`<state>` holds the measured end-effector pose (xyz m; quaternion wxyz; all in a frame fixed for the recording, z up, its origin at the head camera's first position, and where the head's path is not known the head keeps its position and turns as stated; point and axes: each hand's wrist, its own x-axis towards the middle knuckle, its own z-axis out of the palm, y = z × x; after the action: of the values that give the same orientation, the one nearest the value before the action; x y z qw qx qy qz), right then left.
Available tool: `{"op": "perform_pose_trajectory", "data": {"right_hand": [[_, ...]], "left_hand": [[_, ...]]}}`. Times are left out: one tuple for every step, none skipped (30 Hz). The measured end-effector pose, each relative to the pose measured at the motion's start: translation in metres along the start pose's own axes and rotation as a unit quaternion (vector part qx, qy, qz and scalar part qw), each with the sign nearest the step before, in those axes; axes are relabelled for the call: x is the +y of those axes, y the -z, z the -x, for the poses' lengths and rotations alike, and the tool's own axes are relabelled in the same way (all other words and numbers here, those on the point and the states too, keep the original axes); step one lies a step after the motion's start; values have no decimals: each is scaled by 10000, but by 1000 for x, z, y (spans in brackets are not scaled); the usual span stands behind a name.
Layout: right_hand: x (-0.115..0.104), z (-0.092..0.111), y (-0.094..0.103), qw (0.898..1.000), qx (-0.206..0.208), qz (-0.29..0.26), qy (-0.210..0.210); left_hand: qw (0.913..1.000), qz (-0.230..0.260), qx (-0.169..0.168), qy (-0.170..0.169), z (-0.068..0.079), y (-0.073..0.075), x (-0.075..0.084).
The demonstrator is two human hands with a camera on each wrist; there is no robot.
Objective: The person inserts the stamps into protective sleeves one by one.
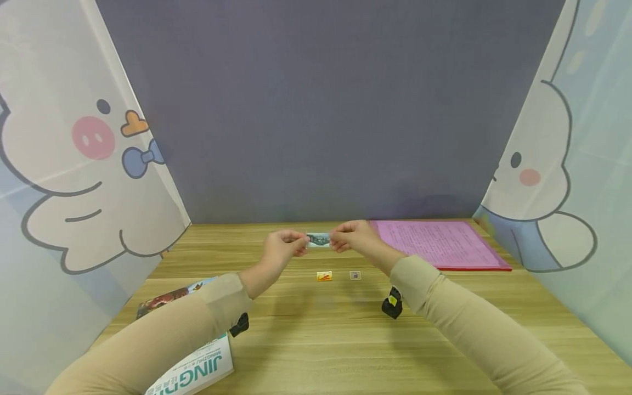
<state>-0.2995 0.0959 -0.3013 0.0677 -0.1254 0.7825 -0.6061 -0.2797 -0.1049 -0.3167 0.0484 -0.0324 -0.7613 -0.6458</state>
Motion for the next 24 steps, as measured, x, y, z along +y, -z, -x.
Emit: {"op": "perform_pose_trajectory", "data": {"right_hand": [[1,-1,-2,10000,16,-16,-28],[1,-2,-4,10000,26,-29,-52],[2,-3,-5,9999,43,-45,-87],[3,-5,-7,9999,68,-54,-125],[4,-6,-9,9998,90,-84,-173],[6,-8,-11,9996,120,-104,-232],[7,-9,-13,9995,140,-109,-271],[9,-11,-14,9993,159,-127,-312],[10,-13,-16,9991,172,-143,-356],[11,-14,-18,9990,174,-161,-390],[13,-16,-21,9989,166,-181,-410],[14,-18,-23,9987,175,-197,-437],[16,-19,-25,9985,182,-203,-469],[18,-20,-27,9984,192,-225,-483],[19,-21,-29,9982,195,-249,-501],[20,-22,-31,9981,202,-260,-514],[22,-22,-32,9981,199,-268,-526],[23,-23,-34,9980,204,-257,-540],[24,-23,-35,9981,194,-245,-535],[25,-23,-37,9981,193,-243,-537],[26,-23,-38,9978,172,-273,-571],[27,-24,-40,9979,164,-265,-576],[29,-24,-41,9977,149,-291,-591],[31,-24,-43,9977,139,-291,-599]], "left_hand": [[10000,-8,13,26,-1,1,-1],[10000,-13,26,57,-1,2,-2],[10000,-28,41,83,-1,3,-3],[9999,-69,49,89,-1,4,-4],[9999,-97,48,92,-2,5,-5],[9999,-129,53,93,-2,6,-6],[9998,-149,62,91,-3,7,-8],[9997,-188,79,108,-3,8,-9],[9996,-223,102,119,-4,9,-10],[9995,-263,123,135,-4,11,-12],[9993,-304,147,159,-4,12,-13],[9990,-359,177,189,-5,13,-14],[9988,-402,197,213,-5,14,-16],[9983,-467,219,252,-6,15,-17],[9980,-516,232,275,-6,16,-19],[9976,-567,240,305,-6,17,-20],[9973,-611,236,324,-6,18,-22],[9971,-634,233,339,-7,19,-24],[9970,-661,221,345,-7,20,-26],[9968,-693,203,349,-6,20,-28],[9967,-713,192,343,-6,21,-30],[9965,-743,176,353,-5,22,-32],[9962,-772,173,369,-4,22,-34],[9959,-803,176,389,-4,23,-35]]}}
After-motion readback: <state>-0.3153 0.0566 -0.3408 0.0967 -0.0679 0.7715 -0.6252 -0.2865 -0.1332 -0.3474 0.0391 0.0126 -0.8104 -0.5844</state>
